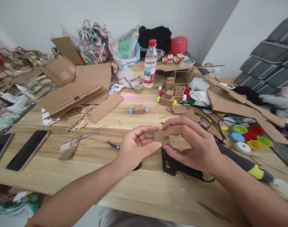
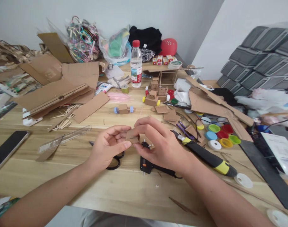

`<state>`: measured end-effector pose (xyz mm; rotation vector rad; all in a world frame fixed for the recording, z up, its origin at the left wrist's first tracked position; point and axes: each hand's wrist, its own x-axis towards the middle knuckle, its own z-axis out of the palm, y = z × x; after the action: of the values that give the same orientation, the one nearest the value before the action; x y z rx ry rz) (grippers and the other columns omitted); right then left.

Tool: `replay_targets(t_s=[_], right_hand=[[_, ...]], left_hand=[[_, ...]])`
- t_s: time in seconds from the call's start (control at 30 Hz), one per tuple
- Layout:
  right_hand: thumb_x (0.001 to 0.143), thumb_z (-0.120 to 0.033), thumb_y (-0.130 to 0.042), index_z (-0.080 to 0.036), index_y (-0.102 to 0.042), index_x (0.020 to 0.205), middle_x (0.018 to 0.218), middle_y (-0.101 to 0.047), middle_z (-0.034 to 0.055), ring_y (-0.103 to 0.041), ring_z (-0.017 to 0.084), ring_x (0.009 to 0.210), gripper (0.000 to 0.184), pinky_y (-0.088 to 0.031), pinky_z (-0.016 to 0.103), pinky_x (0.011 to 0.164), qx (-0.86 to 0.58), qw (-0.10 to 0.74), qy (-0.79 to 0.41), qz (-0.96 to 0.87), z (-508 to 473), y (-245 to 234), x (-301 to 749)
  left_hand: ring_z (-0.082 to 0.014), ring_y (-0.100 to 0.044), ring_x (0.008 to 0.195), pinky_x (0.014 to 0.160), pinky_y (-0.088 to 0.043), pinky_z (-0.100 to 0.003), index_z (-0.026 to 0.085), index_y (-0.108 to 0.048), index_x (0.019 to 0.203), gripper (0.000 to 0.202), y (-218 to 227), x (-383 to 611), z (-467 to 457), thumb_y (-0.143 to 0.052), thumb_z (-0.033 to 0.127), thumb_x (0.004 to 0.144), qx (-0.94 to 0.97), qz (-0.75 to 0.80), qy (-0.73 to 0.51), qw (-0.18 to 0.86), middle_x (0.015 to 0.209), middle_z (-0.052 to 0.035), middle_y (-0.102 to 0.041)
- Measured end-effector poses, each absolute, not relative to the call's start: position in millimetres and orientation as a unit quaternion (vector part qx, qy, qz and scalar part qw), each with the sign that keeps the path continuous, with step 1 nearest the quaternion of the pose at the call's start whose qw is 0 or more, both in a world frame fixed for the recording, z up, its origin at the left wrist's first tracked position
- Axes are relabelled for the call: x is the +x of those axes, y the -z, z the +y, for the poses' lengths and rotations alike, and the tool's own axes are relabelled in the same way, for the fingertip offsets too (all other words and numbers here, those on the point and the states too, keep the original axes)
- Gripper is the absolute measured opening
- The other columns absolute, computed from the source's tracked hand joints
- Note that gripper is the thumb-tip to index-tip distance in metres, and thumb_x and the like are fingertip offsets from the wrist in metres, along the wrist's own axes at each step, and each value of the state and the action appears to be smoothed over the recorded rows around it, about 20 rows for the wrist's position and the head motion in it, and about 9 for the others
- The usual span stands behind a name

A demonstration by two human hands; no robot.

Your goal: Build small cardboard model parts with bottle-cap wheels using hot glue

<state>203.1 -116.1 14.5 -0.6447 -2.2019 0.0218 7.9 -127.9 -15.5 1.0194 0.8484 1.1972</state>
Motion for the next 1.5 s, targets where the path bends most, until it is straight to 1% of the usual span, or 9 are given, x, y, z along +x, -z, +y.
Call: replay_targets(t_s=[0.17,0.3,0.5,0.73,0.97,1.07,1.17,1.33,1.5], right_hand=[[0.091,-0.009,-0.065,-0.024,-0.057,0.106,0.1,-0.068,0.0096,-0.072,0.021,0.088,0.023,-0.063,0.034,0.076,-0.247,0.423,-0.001,-0.872,-117,-13,203],[0.091,-0.009,-0.064,-0.023,-0.057,0.104,0.101,-0.069,0.01,-0.072,0.02,0.089,0.021,-0.063,0.033,0.076,-0.243,0.427,0.007,-0.871,-117,-13,203],[0.09,-0.01,-0.064,-0.024,-0.057,0.103,0.098,-0.07,0.0083,-0.071,0.019,0.086,0.02,-0.062,0.032,0.072,-0.245,0.436,0.002,-0.866,-118,-12,203],[0.09,-0.009,-0.063,-0.023,-0.057,0.104,0.098,-0.069,0.0082,-0.071,0.018,0.086,0.02,-0.062,0.031,0.072,-0.241,0.44,0.002,-0.865,-119,-12,202],[0.09,-0.008,-0.061,-0.023,-0.057,0.103,0.098,-0.069,0.0085,-0.071,0.018,0.085,0.02,-0.062,0.031,0.071,-0.242,0.44,0.006,-0.865,-118,-13,200],[0.09,-0.008,-0.061,-0.022,-0.056,0.102,0.098,-0.069,0.0098,-0.071,0.019,0.086,0.019,-0.062,0.032,0.07,-0.232,0.446,0.019,-0.864,-118,-11,201],[0.09,-0.007,-0.061,-0.021,-0.056,0.1,0.097,-0.069,0.0114,-0.071,0.019,0.086,0.018,-0.062,0.033,0.071,-0.218,0.448,0.044,-0.866,-120,-9,202],[0.09,-0.007,-0.061,-0.019,-0.058,0.099,0.099,-0.071,0.0143,-0.072,0.021,0.091,0.015,-0.063,0.034,0.075,-0.208,0.457,0.082,-0.861,-122,-8,203],[0.09,-0.007,-0.062,-0.02,-0.06,0.098,0.1,-0.073,0.014,-0.072,0.02,0.09,0.016,-0.064,0.034,0.074,-0.213,0.462,0.081,-0.857,-122,-6,202]], left_hand=[[-0.0152,-0.068,0.075,0.075,-0.06,-0.028,0.017,-0.079,0.1,0.045,17,10,-133,-0.094,0.033,0.062,0.463,0.379,-0.533,0.598,0.085,-0.0064,-0.076],[-0.0155,-0.07,0.077,0.077,-0.061,-0.027,0.018,-0.079,0.098,0.038,14,12,-137,-0.091,0.024,0.063,0.469,0.377,-0.546,0.583,0.089,-0.0068,-0.078],[-0.0157,-0.074,0.075,0.073,-0.062,-0.024,0.019,-0.077,0.095,0.032,10,16,-138,-0.085,0.016,0.065,0.479,0.358,-0.565,0.569,0.087,-0.0058,-0.08],[-0.0162,-0.075,0.075,0.072,-0.063,-0.024,0.018,-0.077,0.093,0.03,11,17,-137,-0.085,0.018,0.064,0.49,0.362,-0.574,0.548,0.086,-0.0061,-0.081],[-0.0177,-0.074,0.077,0.075,-0.063,-0.028,0.018,-0.077,0.096,0.032,17,16,-137,-0.086,0.022,0.066,0.504,0.365,-0.568,0.538,0.089,-0.0075,-0.081],[-0.0194,-0.076,0.085,0.081,-0.063,-0.029,0.019,-0.078,0.099,0.03,17,13,-138,-0.085,0.022,0.07,0.535,0.361,-0.571,0.507,0.095,-0.0082,-0.081],[-0.0206,-0.075,0.093,0.085,-0.062,-0.029,0.02,-0.078,0.1,0.029,16,10,-139,-0.084,0.021,0.072,0.583,0.348,-0.585,0.445,0.1,-0.0088,-0.08],[-0.0194,-0.076,0.094,0.084,-0.061,-0.027,0.022,-0.078,0.105,0.031,14,7,-140,-0.083,0.018,0.075,0.642,0.329,-0.589,0.363,0.103,-0.0082,-0.081],[-0.0205,-0.076,0.094,0.086,-0.062,-0.029,0.021,-0.078,0.104,0.028,14,7,-140,-0.082,0.02,0.076,0.646,0.326,-0.591,0.356,0.102,-0.0094,-0.081]])
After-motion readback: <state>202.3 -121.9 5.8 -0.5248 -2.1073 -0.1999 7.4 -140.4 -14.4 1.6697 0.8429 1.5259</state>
